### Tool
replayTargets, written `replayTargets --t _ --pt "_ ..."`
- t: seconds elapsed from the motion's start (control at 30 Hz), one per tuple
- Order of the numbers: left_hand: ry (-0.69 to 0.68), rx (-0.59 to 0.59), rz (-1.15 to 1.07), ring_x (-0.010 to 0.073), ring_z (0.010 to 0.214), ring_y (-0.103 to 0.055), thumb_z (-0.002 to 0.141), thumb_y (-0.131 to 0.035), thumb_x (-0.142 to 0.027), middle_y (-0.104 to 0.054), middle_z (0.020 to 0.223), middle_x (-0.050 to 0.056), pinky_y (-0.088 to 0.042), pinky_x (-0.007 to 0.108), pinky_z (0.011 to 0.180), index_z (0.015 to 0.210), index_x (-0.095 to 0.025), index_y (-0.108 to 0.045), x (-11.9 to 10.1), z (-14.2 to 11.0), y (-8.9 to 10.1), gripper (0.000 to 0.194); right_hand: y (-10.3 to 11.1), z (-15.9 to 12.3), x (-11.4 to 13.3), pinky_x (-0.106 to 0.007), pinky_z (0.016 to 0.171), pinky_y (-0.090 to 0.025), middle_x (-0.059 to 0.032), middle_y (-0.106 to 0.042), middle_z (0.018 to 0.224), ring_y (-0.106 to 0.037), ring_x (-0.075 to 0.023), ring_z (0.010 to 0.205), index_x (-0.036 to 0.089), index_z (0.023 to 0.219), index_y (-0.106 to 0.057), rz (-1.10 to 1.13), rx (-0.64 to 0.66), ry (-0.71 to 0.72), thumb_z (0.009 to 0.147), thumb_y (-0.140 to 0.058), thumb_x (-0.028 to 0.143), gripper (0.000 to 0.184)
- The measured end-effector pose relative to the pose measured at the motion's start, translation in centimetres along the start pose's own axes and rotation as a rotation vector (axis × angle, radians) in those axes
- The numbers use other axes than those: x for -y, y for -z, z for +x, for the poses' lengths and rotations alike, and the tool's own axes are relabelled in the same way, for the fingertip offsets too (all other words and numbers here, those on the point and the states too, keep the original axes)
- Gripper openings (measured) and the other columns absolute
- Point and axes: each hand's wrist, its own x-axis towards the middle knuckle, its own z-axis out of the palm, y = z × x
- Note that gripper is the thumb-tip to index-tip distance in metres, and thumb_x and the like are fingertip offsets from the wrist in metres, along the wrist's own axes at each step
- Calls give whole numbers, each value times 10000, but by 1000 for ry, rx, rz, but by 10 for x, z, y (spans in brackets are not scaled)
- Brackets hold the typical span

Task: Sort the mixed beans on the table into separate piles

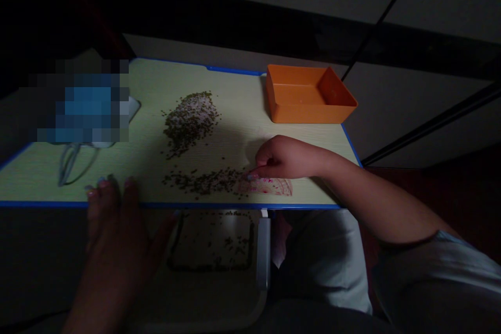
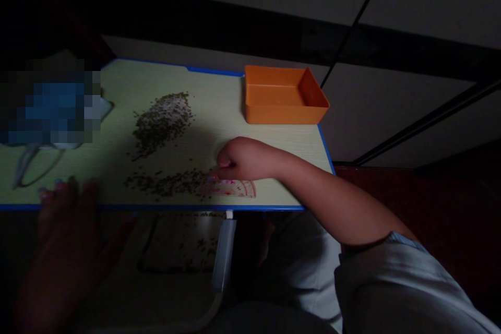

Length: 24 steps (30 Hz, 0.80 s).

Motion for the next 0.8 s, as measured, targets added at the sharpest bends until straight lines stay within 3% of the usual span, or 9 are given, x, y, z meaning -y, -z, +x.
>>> replayTargets --t 0.3,0.8 --pt "18 -5 -11 363 1446 2 830 -321 -600 -49 1566 222 -112 546 1160 1445 -42 -155 1 -1 -2 846 12 -10 0 -265 532 -181 82 -349 460 -273 -47 468 143 561 -524 -34 75 -41 857 -552 329 351" --pt "32 11 4 378 1442 -16 824 -303 -613 -89 1547 259 -123 551 1154 1428 -11 -187 1 2 -1 861 3 -6 7 -262 529 -177 87 -325 474 -257 -47 490 143 529 -476 69 163 78 877 -532 268 374"
